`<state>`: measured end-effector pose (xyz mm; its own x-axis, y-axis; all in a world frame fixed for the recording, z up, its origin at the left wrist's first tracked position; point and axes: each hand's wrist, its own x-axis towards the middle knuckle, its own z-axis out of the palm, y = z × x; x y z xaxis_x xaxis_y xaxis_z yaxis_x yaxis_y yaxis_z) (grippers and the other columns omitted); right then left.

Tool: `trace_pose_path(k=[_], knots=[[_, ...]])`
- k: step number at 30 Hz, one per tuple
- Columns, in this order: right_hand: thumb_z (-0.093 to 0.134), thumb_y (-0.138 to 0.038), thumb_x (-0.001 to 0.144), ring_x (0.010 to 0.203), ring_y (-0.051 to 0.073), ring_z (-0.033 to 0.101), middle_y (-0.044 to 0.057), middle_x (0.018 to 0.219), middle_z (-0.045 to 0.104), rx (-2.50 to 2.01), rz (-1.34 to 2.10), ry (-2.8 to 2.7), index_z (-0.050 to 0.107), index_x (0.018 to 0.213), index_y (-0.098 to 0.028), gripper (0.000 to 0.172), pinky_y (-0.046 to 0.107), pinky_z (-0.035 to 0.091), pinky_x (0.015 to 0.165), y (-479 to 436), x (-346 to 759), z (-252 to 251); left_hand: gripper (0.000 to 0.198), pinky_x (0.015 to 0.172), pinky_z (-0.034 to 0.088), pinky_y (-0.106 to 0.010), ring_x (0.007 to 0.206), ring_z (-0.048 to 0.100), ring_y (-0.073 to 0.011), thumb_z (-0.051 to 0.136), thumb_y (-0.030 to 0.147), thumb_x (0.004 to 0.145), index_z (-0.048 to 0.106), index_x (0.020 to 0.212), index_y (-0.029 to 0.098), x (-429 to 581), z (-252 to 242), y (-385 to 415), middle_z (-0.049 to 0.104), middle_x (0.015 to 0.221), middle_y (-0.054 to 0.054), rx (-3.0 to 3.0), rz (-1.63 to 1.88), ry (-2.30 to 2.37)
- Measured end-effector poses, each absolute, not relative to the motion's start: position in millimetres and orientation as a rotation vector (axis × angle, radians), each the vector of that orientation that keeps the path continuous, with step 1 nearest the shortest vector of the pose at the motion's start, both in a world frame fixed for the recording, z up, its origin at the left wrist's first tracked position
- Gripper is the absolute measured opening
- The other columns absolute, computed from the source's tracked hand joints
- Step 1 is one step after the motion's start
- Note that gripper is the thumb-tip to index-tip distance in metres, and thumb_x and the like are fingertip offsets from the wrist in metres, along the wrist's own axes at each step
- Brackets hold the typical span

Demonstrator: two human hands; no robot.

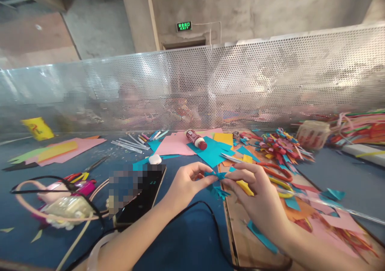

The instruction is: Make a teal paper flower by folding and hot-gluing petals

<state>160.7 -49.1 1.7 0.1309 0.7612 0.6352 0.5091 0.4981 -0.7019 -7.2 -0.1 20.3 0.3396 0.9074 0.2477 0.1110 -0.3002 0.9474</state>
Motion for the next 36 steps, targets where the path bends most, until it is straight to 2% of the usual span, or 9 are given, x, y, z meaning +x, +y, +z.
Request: trace_pose_path(k=[4, 9, 13, 16, 19, 22, 28, 34, 36], knots=[[0.059, -0.025, 0.081, 0.071, 0.016, 0.069, -0.004, 0.075, 0.072, -1.096, 0.095, -1.580, 0.045, 0.104, -0.026, 0.027, 0.025, 0.055, 0.062, -50, 162, 4, 0.013, 0.073, 0.045, -0.027, 0.076, 0.059, -0.0153, 0.071, 0.023, 0.067, 0.066, 0.076, 0.015, -8, 27, -2, 0.067, 0.078, -0.002, 1.801, 1.094, 0.922], [0.054, -0.019, 0.085, 0.080, 0.017, 0.069, 0.000, 0.083, 0.072, -0.900, -0.123, -1.736, 0.045, 0.110, -0.026, 0.028, 0.027, 0.057, 0.068, -50, 168, 0, 0.009, 0.074, 0.047, -0.027, 0.077, 0.061, -0.0157, 0.070, 0.021, 0.070, 0.068, 0.078, 0.018, -11, 30, -6, 0.069, 0.079, -0.002, 1.998, 1.113, 0.804], [0.053, -0.018, 0.086, 0.082, 0.018, 0.067, 0.002, 0.089, 0.069, -0.845, -0.156, -1.825, 0.042, 0.117, -0.028, 0.034, 0.030, 0.056, 0.069, -48, 174, -5, 0.005, 0.074, 0.049, -0.029, 0.078, 0.062, -0.0160, 0.066, 0.018, 0.074, 0.068, 0.078, 0.018, -14, 29, -7, 0.069, 0.080, -0.004, 2.110, 1.132, 0.672], [0.058, -0.023, 0.083, 0.090, 0.019, 0.064, 0.005, 0.095, 0.067, -0.812, -0.113, -1.912, 0.042, 0.120, -0.025, 0.040, 0.031, 0.055, 0.073, -47, 178, -4, 0.010, 0.074, 0.049, -0.029, 0.080, 0.062, -0.0158, 0.063, 0.013, 0.075, 0.068, 0.081, 0.019, -17, 29, -6, 0.068, 0.082, -0.004, 2.174, 1.166, 0.583], [0.063, -0.029, 0.080, 0.093, 0.020, 0.062, 0.008, 0.097, 0.065, -0.782, -0.123, -1.972, 0.046, 0.118, -0.022, 0.043, 0.032, 0.054, 0.076, -46, 178, 2, 0.012, 0.074, 0.049, -0.029, 0.080, 0.062, -0.0154, 0.063, 0.012, 0.076, 0.068, 0.082, 0.021, -17, 31, -7, 0.069, 0.082, -0.004, 2.239, 1.182, 0.540], [0.063, -0.028, 0.080, 0.092, 0.020, 0.061, 0.009, 0.097, 0.065, -0.709, -0.163, -2.007, 0.052, 0.111, -0.020, 0.034, 0.033, 0.053, 0.078, -45, 176, 7, 0.011, 0.074, 0.049, -0.030, 0.080, 0.061, -0.0157, 0.062, 0.012, 0.076, 0.068, 0.081, 0.020, -17, 34, -9, 0.069, 0.081, -0.004, 2.304, 1.164, 0.517], [0.064, -0.028, 0.079, 0.083, 0.019, 0.061, 0.008, 0.090, 0.064, -0.702, -0.155, -1.976, 0.059, 0.099, -0.018, 0.022, 0.031, 0.052, 0.071, -48, 173, 12, 0.010, 0.072, 0.049, -0.028, 0.078, 0.060, -0.0160, 0.062, 0.010, 0.075, 0.067, 0.081, 0.017, -15, 32, -11, 0.068, 0.080, -0.006, 2.319, 1.140, 0.499], [0.058, -0.043, 0.080, 0.080, 0.019, 0.062, 0.009, 0.086, 0.066, -0.661, -0.147, -2.008, 0.059, 0.100, -0.018, 0.032, 0.031, 0.053, 0.070, -47, 175, 18, 0.009, 0.071, 0.048, -0.028, 0.077, 0.060, -0.0159, 0.063, 0.011, 0.075, 0.066, 0.081, 0.017, -16, 32, -10, 0.067, 0.080, -0.006, 2.304, 1.128, 0.506], [0.058, -0.039, 0.081, 0.079, 0.018, 0.062, 0.008, 0.085, 0.066, -0.651, -0.140, -2.017, 0.060, 0.100, -0.018, 0.029, 0.030, 0.053, 0.070, -46, 175, 18, 0.010, 0.070, 0.049, -0.028, 0.076, 0.060, -0.0161, 0.063, 0.010, 0.074, 0.066, 0.081, 0.017, -16, 33, -11, 0.067, 0.079, -0.006, 2.300, 1.146, 0.496]])
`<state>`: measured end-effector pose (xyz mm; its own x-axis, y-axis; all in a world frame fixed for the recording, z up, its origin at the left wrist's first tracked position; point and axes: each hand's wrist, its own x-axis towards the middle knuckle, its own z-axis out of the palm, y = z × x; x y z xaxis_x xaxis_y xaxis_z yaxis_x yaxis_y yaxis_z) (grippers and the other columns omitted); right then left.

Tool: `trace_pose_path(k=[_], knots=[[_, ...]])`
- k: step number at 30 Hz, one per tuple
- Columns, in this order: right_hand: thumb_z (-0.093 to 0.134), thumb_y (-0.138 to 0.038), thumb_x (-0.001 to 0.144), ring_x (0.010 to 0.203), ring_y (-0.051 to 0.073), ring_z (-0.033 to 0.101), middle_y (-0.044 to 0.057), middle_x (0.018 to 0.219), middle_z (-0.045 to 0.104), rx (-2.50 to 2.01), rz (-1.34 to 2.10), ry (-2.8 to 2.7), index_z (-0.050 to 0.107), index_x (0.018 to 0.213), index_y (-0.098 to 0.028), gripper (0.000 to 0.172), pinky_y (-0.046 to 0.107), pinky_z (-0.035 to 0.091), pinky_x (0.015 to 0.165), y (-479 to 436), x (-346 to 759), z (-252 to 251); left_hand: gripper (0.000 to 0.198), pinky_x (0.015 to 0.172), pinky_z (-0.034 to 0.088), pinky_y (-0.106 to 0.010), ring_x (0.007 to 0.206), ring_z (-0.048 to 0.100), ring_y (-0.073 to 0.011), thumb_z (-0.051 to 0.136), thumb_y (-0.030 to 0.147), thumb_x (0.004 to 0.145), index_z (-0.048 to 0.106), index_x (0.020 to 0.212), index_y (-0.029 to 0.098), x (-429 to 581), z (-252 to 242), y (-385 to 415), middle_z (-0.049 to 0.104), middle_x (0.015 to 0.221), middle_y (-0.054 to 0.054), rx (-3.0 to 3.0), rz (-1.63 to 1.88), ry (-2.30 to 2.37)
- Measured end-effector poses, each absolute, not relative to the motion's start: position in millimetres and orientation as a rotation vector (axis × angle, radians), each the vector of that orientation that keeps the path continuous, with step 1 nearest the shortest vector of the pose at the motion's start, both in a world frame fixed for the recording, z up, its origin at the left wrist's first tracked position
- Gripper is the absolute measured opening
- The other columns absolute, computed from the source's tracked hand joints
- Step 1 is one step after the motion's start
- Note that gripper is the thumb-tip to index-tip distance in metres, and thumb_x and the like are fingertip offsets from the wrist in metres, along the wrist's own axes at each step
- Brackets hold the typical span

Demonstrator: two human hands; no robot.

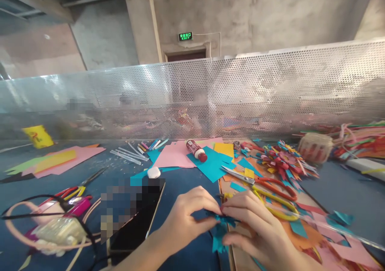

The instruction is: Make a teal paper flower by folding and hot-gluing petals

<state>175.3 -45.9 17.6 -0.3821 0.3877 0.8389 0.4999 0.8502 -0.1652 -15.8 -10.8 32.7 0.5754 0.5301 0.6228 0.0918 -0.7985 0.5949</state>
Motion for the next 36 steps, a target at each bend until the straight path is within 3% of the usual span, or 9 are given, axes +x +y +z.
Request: trace_pose_path(k=[4, 8, 28, 32, 36], knots=[[0.062, -0.018, 0.080, 0.079, 0.018, 0.062, 0.008, 0.084, 0.066, -0.632, -0.167, -1.991, 0.059, 0.100, -0.016, 0.021, 0.028, 0.052, 0.070, -47, 174, 16, 0.016, 0.069, 0.049, -0.027, 0.074, 0.060, -0.0161, 0.060, 0.004, 0.072, 0.066, 0.080, 0.016, -15, 34, -12, 0.067, 0.077, -0.007, 2.291, 1.178, 0.478], [0.059, -0.012, 0.079, 0.075, 0.016, 0.061, 0.006, 0.079, 0.065, -0.643, -0.188, -1.950, 0.059, 0.096, -0.017, 0.018, 0.027, 0.052, 0.066, -52, 170, 18, 0.018, 0.069, 0.049, -0.028, 0.075, 0.061, -0.0164, 0.062, 0.002, 0.071, 0.066, 0.081, 0.016, -15, 34, -12, 0.068, 0.077, -0.007, 2.290, 1.191, 0.444], [0.058, -0.005, 0.078, 0.073, 0.016, 0.056, 0.006, 0.078, 0.060, -0.708, -0.104, -1.932, 0.059, 0.092, -0.016, 0.018, 0.029, 0.049, 0.065, -50, 169, 15, 0.017, 0.077, 0.046, -0.025, 0.082, 0.060, -0.0151, 0.064, 0.012, 0.071, 0.063, 0.087, 0.018, -13, 33, -13, 0.066, 0.087, -0.003, 2.232, 1.000, 0.755], [0.056, -0.005, 0.080, 0.073, 0.015, 0.054, 0.004, 0.078, 0.059, -0.765, -0.021, -1.927, 0.057, 0.087, -0.018, 0.015, 0.029, 0.046, 0.065, -47, 168, 12, 0.011, 0.077, 0.045, -0.025, 0.082, 0.059, -0.0159, 0.066, 0.020, 0.072, 0.064, 0.082, 0.018, -11, 33, -12, 0.065, 0.084, -0.003, 2.261, 0.937, 0.824], [0.053, -0.013, 0.085, 0.073, 0.015, 0.054, 0.002, 0.076, 0.059, -0.923, 0.161, -1.903, 0.055, 0.078, -0.020, 0.010, 0.031, 0.043, 0.069, -42, 168, 10, 0.017, 0.075, 0.045, -0.026, 0.081, 0.059, -0.0163, 0.067, 0.025, 0.070, 0.065, 0.086, 0.020, -11, 31, -9, 0.065, 0.086, -0.002, 2.220, 0.864, 0.974]])
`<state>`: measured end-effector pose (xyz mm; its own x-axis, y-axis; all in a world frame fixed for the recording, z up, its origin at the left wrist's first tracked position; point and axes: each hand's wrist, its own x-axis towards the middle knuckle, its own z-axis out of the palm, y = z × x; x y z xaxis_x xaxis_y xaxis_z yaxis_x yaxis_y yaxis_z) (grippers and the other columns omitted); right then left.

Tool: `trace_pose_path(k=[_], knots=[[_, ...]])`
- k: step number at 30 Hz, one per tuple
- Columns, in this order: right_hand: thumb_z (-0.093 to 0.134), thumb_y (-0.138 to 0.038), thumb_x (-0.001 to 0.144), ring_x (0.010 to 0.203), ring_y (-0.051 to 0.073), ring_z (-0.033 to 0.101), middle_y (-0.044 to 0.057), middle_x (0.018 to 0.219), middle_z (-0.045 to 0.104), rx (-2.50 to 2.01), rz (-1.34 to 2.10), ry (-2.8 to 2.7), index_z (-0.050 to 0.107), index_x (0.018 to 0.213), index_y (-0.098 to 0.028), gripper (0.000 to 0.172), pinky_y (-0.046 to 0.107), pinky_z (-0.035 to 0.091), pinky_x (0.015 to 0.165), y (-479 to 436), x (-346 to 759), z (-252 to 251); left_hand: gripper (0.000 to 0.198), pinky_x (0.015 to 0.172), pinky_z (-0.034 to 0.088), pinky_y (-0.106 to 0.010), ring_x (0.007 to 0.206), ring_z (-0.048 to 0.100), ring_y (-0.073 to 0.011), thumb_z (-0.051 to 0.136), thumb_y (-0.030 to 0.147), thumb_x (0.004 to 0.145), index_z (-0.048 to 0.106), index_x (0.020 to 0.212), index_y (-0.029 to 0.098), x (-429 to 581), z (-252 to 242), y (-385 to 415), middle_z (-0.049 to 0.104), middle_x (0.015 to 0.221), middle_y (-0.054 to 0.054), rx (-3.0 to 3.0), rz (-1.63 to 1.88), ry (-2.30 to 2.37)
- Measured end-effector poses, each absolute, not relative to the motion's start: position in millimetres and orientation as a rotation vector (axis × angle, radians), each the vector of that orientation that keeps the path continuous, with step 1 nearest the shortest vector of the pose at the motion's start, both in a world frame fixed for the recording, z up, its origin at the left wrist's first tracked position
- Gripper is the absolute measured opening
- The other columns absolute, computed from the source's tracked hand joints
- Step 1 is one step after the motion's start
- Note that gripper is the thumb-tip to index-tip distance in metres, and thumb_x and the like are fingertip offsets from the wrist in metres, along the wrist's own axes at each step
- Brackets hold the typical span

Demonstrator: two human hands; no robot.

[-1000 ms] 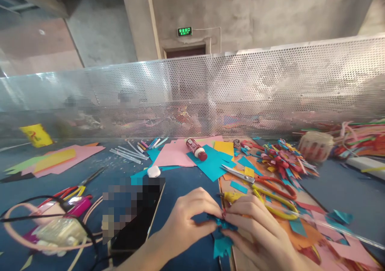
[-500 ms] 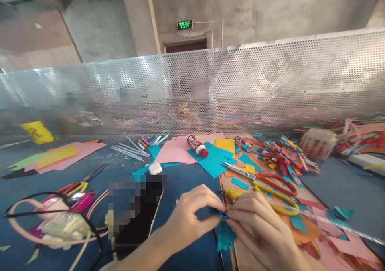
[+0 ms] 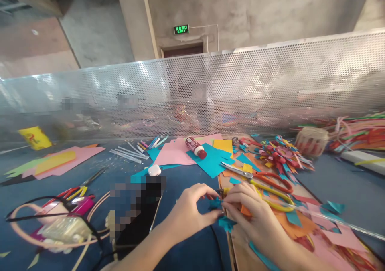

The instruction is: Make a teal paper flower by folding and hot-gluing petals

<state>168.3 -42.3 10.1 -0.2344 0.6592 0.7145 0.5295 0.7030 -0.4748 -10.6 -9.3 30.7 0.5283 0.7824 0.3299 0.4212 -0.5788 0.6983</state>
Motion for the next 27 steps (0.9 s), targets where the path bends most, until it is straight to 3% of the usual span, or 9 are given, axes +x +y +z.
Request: trace_pose_path(k=[7, 16, 21, 24, 27], knots=[[0.053, -0.026, 0.087, 0.079, 0.017, 0.053, 0.001, 0.076, 0.058, -1.105, 0.493, -1.832, 0.058, 0.073, -0.021, 0.015, 0.033, 0.039, 0.076, -39, 172, 9, 0.022, 0.074, 0.045, -0.026, 0.081, 0.060, -0.0172, 0.066, 0.031, 0.070, 0.065, 0.089, 0.020, -10, 30, -7, 0.067, 0.085, -0.001, 2.084, 0.773, 1.039], [0.055, -0.024, 0.085, 0.077, 0.016, 0.053, -0.001, 0.075, 0.060, -1.105, 0.442, -1.926, 0.060, 0.072, -0.021, 0.014, 0.036, 0.035, 0.079, -36, 170, 10, 0.012, 0.069, 0.042, -0.023, 0.074, 0.058, -0.0147, 0.065, 0.027, 0.072, 0.065, 0.079, 0.018, -9, 30, -10, 0.065, 0.077, 0.000, 2.120, 0.784, 0.985], [0.052, -0.036, 0.087, 0.081, 0.018, 0.056, 0.000, 0.076, 0.065, -1.074, 0.501, -2.031, 0.065, 0.072, -0.024, 0.023, 0.034, 0.039, 0.079, -32, 177, 19, 0.013, 0.069, 0.041, -0.023, 0.074, 0.056, -0.0150, 0.064, 0.030, 0.072, 0.064, 0.076, 0.018, -8, 29, -8, 0.064, 0.074, 0.001, 2.037, 0.730, 1.045], [0.038, -0.041, 0.092, 0.092, 0.019, 0.055, 0.003, 0.094, 0.064, -1.061, 0.408, -2.054, 0.064, 0.094, -0.025, 0.031, 0.036, 0.040, 0.084, -32, 184, 23, 0.015, 0.067, 0.040, -0.023, 0.071, 0.053, -0.0141, 0.065, 0.031, 0.072, 0.062, 0.074, 0.017, -7, 25, -1, 0.061, 0.071, 0.001, 1.908, 0.781, 1.059], [0.048, -0.056, 0.082, 0.106, 0.025, 0.047, 0.009, 0.113, 0.055, -1.006, 0.151, -2.060, 0.051, 0.120, -0.024, 0.050, 0.041, 0.039, 0.088, -34, 185, 19, 0.021, 0.061, 0.038, -0.022, 0.064, 0.049, -0.0122, 0.064, 0.036, 0.072, 0.057, 0.073, 0.016, -8, 23, 4, 0.054, 0.065, 0.003, 1.754, 0.892, 1.053]])
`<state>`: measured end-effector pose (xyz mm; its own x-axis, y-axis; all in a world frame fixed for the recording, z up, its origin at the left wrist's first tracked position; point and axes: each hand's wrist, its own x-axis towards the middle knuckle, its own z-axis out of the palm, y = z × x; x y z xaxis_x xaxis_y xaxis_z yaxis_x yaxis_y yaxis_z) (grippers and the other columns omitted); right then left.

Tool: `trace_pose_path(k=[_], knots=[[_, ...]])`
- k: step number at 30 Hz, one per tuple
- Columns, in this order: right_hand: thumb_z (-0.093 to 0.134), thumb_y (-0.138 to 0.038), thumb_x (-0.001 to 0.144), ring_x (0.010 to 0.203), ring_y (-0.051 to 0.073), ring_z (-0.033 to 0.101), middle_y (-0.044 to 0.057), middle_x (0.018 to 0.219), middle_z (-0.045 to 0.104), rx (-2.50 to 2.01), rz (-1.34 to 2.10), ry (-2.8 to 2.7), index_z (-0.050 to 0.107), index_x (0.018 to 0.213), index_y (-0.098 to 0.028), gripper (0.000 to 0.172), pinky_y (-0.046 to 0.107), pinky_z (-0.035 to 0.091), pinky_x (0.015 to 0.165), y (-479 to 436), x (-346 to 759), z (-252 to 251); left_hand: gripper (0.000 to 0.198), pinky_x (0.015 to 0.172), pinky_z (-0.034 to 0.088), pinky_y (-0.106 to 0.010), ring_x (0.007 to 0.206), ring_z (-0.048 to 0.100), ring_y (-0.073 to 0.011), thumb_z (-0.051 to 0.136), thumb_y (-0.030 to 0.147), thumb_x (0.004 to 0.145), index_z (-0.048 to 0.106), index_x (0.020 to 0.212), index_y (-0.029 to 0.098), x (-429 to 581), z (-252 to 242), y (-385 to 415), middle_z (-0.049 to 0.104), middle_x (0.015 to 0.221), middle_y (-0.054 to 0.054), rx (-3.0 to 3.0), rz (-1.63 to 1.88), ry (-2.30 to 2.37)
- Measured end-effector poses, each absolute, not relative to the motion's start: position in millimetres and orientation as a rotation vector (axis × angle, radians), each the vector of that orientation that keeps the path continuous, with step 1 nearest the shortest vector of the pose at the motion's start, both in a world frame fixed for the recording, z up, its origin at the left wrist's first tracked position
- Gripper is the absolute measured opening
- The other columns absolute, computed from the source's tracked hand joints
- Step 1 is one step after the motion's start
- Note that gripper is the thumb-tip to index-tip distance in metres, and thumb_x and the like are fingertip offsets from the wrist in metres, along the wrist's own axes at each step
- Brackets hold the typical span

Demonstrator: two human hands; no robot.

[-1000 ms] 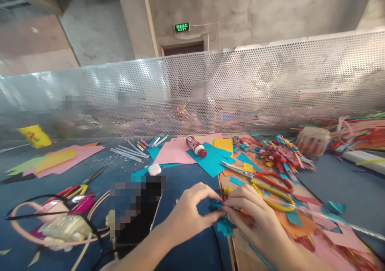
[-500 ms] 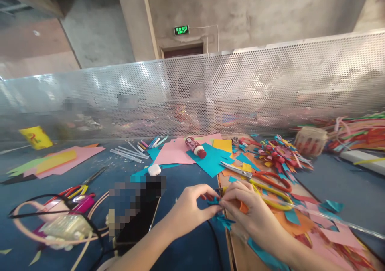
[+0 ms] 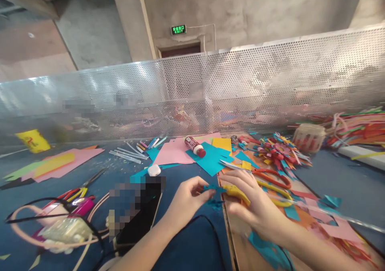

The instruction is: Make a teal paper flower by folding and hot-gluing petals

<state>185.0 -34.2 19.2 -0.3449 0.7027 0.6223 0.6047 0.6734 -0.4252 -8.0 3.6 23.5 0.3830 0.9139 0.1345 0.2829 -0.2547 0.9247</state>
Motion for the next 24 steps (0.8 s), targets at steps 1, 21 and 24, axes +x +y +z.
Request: trace_pose_path(k=[1, 21, 24], knots=[[0.054, -0.058, 0.076, 0.106, 0.027, 0.046, 0.010, 0.114, 0.053, -0.981, 0.059, -2.076, 0.048, 0.123, -0.023, 0.059, 0.043, 0.039, 0.087, -35, 184, 17, 0.022, 0.060, 0.037, -0.022, 0.063, 0.047, -0.0116, 0.064, 0.037, 0.072, 0.056, 0.073, 0.016, -8, 24, 4, 0.052, 0.063, 0.003, 1.712, 0.919, 1.053], [0.047, -0.026, 0.087, 0.092, 0.021, 0.048, 0.005, 0.090, 0.054, -1.131, 0.315, -1.753, 0.055, 0.081, -0.022, 0.011, 0.038, 0.042, 0.081, -39, 160, 7, 0.014, 0.076, 0.041, -0.025, 0.078, 0.056, -0.0150, 0.057, 0.030, 0.080, 0.055, 0.080, 0.017, -6, 35, -7, 0.063, 0.075, 0.000, 1.575, 0.933, 0.868], [0.048, -0.026, 0.087, 0.093, 0.021, 0.048, 0.005, 0.091, 0.054, -1.125, 0.319, -1.777, 0.055, 0.082, -0.022, 0.010, 0.039, 0.041, 0.084, -38, 161, 6, 0.014, 0.078, 0.042, -0.025, 0.080, 0.058, -0.0151, 0.057, 0.028, 0.080, 0.057, 0.087, 0.016, -6, 35, -7, 0.063, 0.077, 0.000, 1.561, 0.918, 0.852]])
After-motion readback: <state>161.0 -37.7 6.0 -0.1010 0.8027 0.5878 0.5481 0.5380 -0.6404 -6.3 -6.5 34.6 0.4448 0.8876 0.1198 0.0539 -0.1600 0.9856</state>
